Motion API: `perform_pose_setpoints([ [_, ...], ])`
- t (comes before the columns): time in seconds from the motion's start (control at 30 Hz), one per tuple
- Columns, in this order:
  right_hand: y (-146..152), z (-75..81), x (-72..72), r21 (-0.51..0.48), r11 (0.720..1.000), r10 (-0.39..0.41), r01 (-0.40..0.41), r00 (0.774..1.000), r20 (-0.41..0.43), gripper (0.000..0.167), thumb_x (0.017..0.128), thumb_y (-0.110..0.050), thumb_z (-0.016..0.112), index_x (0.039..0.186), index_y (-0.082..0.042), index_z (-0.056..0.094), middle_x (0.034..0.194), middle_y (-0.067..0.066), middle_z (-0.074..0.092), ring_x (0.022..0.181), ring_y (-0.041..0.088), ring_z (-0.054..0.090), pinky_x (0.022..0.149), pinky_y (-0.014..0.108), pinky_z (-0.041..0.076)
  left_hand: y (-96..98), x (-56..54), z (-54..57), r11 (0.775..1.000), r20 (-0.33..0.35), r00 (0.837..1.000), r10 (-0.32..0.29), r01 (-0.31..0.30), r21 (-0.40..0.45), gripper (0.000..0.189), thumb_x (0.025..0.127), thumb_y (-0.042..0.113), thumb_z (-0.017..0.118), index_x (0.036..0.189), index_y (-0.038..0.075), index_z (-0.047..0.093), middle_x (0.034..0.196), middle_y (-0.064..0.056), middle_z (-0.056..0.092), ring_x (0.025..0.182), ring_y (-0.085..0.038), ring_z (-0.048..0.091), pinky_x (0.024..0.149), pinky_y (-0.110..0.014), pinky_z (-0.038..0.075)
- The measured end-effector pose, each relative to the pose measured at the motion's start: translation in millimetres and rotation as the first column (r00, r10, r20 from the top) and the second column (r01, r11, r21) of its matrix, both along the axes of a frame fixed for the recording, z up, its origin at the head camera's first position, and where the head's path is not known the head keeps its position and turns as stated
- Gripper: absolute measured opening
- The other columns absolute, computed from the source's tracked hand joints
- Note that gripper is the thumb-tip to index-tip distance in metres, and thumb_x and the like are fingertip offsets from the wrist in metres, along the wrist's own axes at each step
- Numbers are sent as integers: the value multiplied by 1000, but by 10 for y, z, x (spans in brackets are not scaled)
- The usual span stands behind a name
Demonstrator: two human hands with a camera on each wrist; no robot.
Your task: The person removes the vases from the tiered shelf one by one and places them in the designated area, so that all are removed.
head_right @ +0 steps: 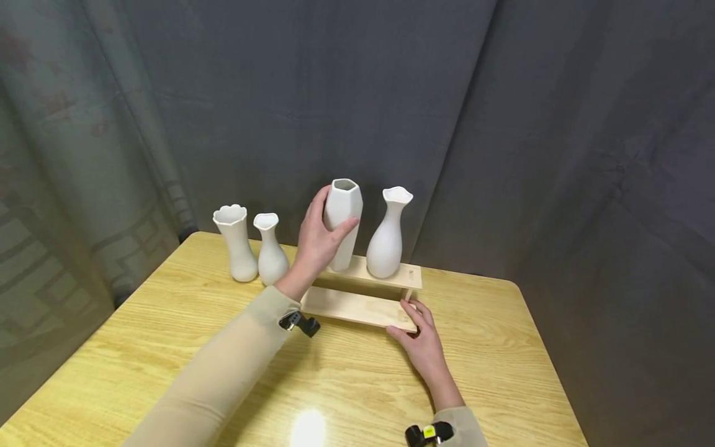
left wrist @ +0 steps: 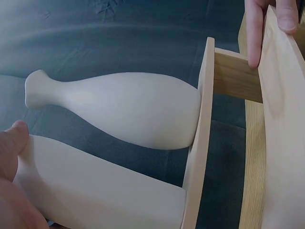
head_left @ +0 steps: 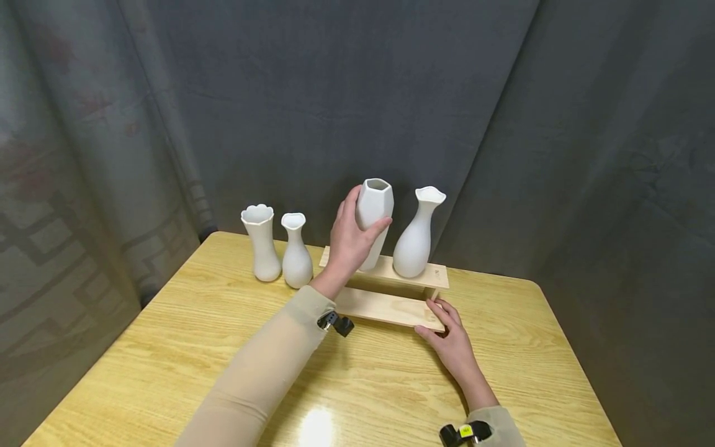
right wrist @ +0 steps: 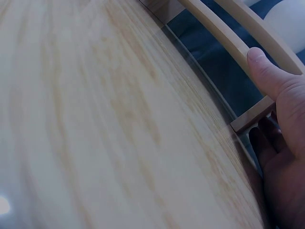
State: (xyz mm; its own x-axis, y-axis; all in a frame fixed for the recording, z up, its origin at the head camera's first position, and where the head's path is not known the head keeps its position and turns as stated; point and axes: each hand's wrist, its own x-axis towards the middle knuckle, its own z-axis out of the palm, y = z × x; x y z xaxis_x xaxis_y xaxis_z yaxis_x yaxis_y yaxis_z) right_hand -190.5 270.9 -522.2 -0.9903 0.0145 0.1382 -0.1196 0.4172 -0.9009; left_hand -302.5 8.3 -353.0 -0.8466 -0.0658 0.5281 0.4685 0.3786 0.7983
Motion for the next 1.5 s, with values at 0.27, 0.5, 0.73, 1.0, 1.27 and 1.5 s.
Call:
perform_pose_setpoints([
  [0.27,-2,0,13,10,1000,-1,1,1000,-1,77,100,-25,86,166,-9,50,174,15,31,160,40,34,99,1,35,-71,122,13,997,-18,1000,-22,23,71,87,94,30,91,166,19,44,152,-9,57,125,-31,62,97,-55,56],
  [0.5,16,14,12,0,1000,-3,3,1000,-10,77,100,-26,86,166,-9,50,174,14,31,161,40,32,101,0,33,-195,357,70,988,-81,994,-73,83,132,86,94,27,92,165,20,45,152,-7,58,128,-28,60,102,-54,55],
  [0.73,12,-9,11,-3,1000,1,-1,1000,-13,78,101,-26,85,167,-8,48,175,15,28,160,41,33,100,1,37,-413,580,91,976,-112,986,-120,138,166,86,93,21,93,165,18,45,153,-7,57,130,-28,59,108,-54,53],
  [1.0,23,-16,-6,-8,1000,-3,3,1000,-8,78,100,-25,86,167,-9,48,175,14,29,160,40,33,99,2,38,-750,785,36,981,-101,991,-84,100,165,86,93,18,93,164,18,46,148,-7,60,128,-27,60,102,-56,53],
  [1.27,27,-31,-10,2,1000,-3,3,1000,0,80,100,-29,86,167,-10,48,176,13,28,160,39,33,98,1,38,-1068,909,-109,984,-75,997,-28,41,175,85,92,13,93,163,20,48,149,-5,59,131,-24,57,103,-57,52],
  [1.5,37,-25,-22,5,1000,-3,3,1000,3,80,100,-28,86,168,-10,48,176,13,28,160,38,32,99,1,37,-1247,923,-290,978,-42,998,38,-29,207,87,90,5,92,164,17,47,151,-6,59,133,-23,57,102,-49,50],
])
